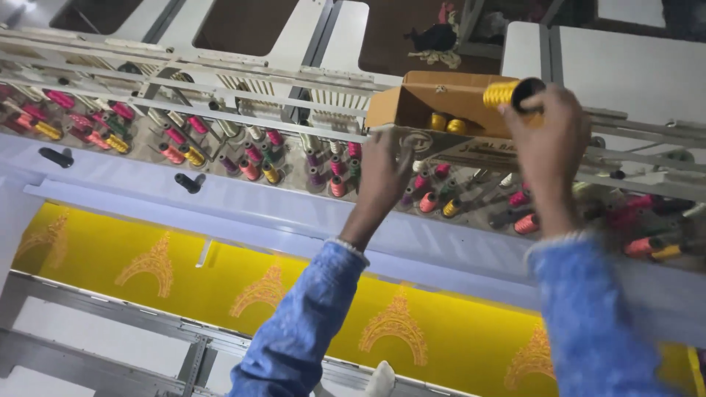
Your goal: The person replaces thread spools on an embroidery machine, taking new spools from a box and threading them into the mechanism.
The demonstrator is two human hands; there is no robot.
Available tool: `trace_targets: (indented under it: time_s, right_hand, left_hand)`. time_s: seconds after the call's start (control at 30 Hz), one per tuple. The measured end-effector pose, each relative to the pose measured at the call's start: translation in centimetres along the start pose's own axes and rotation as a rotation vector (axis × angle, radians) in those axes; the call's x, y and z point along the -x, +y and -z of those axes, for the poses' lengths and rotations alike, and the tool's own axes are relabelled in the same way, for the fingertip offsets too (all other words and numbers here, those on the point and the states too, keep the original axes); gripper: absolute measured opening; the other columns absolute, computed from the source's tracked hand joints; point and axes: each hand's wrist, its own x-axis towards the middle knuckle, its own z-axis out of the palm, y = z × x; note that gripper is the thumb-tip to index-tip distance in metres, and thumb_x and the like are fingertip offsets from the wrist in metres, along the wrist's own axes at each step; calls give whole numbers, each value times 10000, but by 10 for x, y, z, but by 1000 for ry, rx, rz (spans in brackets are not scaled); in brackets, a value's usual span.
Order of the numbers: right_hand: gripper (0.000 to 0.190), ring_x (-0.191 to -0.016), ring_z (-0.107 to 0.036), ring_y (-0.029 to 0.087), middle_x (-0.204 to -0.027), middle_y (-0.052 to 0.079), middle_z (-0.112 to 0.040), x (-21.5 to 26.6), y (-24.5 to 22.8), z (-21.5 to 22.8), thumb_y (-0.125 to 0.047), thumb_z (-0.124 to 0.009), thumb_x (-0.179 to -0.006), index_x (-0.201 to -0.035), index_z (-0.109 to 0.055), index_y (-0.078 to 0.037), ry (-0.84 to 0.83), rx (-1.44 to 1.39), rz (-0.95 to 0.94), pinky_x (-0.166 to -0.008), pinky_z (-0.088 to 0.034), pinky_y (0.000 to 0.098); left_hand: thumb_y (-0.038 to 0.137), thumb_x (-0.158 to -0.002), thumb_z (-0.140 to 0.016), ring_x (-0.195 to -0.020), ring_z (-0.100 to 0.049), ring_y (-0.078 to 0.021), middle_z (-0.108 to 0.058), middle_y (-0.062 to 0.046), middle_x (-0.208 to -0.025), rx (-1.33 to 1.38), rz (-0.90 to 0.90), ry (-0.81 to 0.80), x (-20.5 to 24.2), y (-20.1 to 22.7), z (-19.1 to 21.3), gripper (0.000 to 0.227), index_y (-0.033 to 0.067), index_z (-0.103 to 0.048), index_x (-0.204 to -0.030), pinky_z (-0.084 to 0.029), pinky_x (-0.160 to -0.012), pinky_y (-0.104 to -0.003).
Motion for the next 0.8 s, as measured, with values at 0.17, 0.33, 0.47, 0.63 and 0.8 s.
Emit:
trace_targets:
  time_s: [0.17, 0.33, 0.47, 0.63, 0.8]
  right_hand:
    - [235, -1059, -718, 382, -1249, 234, -732, 97, -48, -3, -85, -935, -884, -973, -730, -14, 375, -206, 519, -920, -543, 456]
    - [168, -1146, -696, 287, -1308, 81, -720, 152, -102, -3, -46, -850, -810, -912, -752, -137, 216, -363, 544, -996, -539, 408]
    - [188, -1220, -668, 313, -1231, 114, -725, 153, -121, 24, -38, -686, -865, -1029, -766, -83, -67, -783, 343, -1104, -495, 447]
    - [480, -1325, -553, 414, -1367, 227, -619, 126, -151, 3, -228, -644, -961, -1376, -593, 6, -236, -732, 325, -1130, -408, 509]
    - [566, -978, -698, 505, -1027, 308, -717, 143, -173, -13, -449, -656, -951, -1295, -612, -1, -648, -558, 218, -863, -534, 604]
  left_hand:
    - [639, -921, -600, -1305, -560, -493, -636, -353, -1277, 1085, 591, -469, 32, 51, 43, 879, -107, -558, -1384, -433, -1117, -572]
    - [476, -914, -760, -1047, -706, -372, -686, -225, -1119, 1172, 648, -470, 66, 3, 58, 704, -69, -603, -1333, -549, -942, -525]
    - [464, -928, -724, -1126, -677, -345, -640, -210, -1226, 994, 635, -448, 89, -6, 105, 713, -6, -553, -1436, -551, -939, -468]
    - [413, -937, -712, -1307, -552, -469, -556, -301, -1370, 928, 586, -476, 104, -12, 147, 740, -40, -483, -1475, -484, -1039, -576]
    - [364, -931, -748, -1290, -567, -499, -578, -308, -1323, 933, 590, -408, 105, -64, 155, 712, -42, -500, -1461, -467, -1066, -602]
